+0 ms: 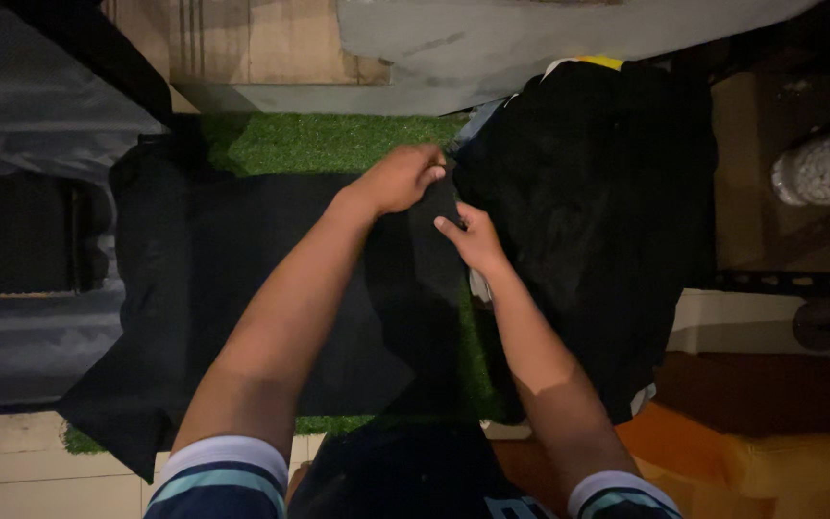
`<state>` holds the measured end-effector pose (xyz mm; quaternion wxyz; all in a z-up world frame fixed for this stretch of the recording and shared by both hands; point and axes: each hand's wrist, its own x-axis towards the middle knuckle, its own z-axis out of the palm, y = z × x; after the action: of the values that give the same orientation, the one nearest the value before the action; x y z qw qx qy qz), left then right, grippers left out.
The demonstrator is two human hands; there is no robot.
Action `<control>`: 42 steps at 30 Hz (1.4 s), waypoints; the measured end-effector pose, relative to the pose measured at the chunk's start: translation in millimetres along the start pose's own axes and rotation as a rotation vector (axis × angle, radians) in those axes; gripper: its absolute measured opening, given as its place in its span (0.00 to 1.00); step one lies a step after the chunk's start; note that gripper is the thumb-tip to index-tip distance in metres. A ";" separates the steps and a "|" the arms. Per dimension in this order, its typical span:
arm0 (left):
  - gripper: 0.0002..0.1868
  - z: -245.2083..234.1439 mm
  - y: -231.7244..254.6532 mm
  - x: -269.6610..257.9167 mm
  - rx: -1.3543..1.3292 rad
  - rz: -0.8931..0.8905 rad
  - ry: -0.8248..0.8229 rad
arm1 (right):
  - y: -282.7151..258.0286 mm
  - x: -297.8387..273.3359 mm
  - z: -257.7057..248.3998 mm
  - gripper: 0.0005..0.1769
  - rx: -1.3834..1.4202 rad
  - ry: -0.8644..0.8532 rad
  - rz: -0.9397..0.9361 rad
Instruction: The person picks up a dark garment from a pile on the floor, spreads it out on a small patch of artificial turf, and folds the sleeves and body inward by hand before placing the folded item into an open suitcase.
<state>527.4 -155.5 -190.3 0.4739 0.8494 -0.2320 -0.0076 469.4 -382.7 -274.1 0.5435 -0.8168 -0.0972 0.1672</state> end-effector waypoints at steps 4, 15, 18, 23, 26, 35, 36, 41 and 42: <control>0.11 -4.0 0.8 3.3 0.022 -0.023 -0.167 | 7.2 -11.9 8.8 0.15 0.233 -0.005 0.063; 0.10 -10.9 13.2 17.4 0.010 0.034 -0.008 | 33.9 -57.6 22.3 0.29 -0.057 -0.184 0.329; 0.10 -9.3 15.0 18.8 0.015 0.014 -0.018 | 34.6 -74.7 26.5 0.30 -0.014 -0.129 0.412; 0.10 -12.4 23.6 22.5 -0.022 0.047 0.044 | 3.7 -97.7 22.8 0.32 0.212 -0.131 0.313; 0.09 -22.4 30.3 26.1 -0.049 0.039 0.099 | 0.6 -110.2 27.4 0.27 0.053 -0.113 0.588; 0.09 -72.2 46.7 9.2 -0.104 0.100 0.280 | 37.3 -148.5 71.9 0.17 0.343 0.118 0.172; 0.09 -77.8 47.0 5.9 -0.097 0.102 0.288 | 35.2 -152.9 73.2 0.17 0.346 0.119 0.173; 0.08 -96.4 50.3 -5.1 -0.042 0.055 0.276 | 45.0 -186.6 71.1 0.15 0.167 0.077 0.251; 0.08 -98.5 50.9 -6.7 -0.026 0.096 0.278 | 52.1 -194.2 71.2 0.15 0.168 0.081 0.250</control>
<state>524.7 -96.4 -96.4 0.5124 0.8239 -0.2045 0.1297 261.6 -408.2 -314.7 0.5884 -0.7802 0.0417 0.2082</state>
